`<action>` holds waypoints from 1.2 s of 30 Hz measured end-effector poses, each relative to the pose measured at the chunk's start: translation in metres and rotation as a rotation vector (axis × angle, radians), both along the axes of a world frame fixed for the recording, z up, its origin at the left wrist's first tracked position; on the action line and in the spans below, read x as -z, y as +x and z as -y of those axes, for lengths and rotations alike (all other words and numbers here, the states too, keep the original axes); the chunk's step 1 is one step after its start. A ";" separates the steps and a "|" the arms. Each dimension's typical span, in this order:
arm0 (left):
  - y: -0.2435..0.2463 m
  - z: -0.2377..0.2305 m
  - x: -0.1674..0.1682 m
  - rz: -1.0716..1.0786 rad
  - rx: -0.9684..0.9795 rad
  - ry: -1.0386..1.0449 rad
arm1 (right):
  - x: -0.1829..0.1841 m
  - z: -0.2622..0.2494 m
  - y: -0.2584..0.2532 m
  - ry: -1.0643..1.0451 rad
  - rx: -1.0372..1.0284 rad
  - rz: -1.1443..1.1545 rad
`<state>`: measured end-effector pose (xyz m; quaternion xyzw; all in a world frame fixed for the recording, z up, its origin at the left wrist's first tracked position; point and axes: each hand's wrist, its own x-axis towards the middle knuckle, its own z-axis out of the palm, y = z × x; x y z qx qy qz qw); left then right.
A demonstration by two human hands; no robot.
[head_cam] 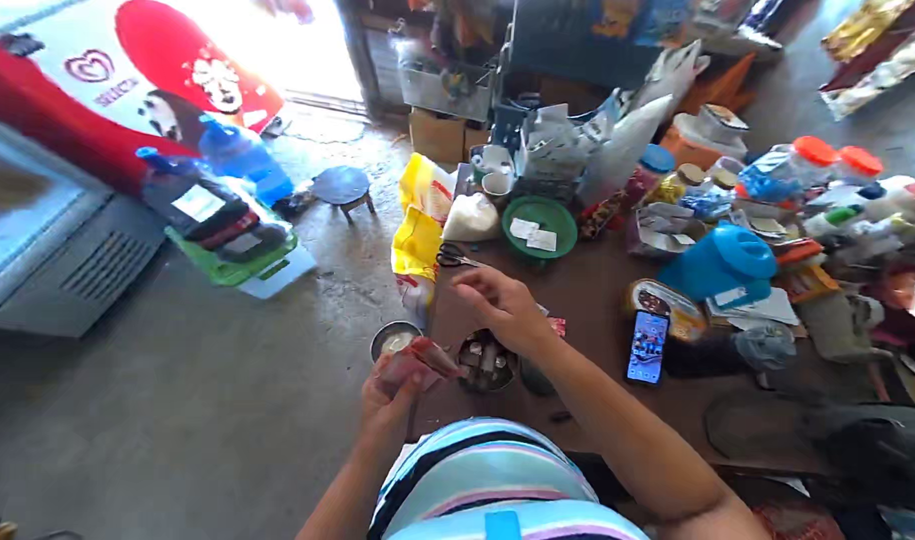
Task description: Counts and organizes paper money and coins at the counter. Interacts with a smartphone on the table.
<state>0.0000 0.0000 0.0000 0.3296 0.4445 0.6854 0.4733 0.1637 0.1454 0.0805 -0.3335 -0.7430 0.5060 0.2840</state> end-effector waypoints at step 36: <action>0.027 -0.015 -0.002 0.308 -0.103 -0.385 | 0.085 0.053 0.041 -0.191 -0.060 -0.346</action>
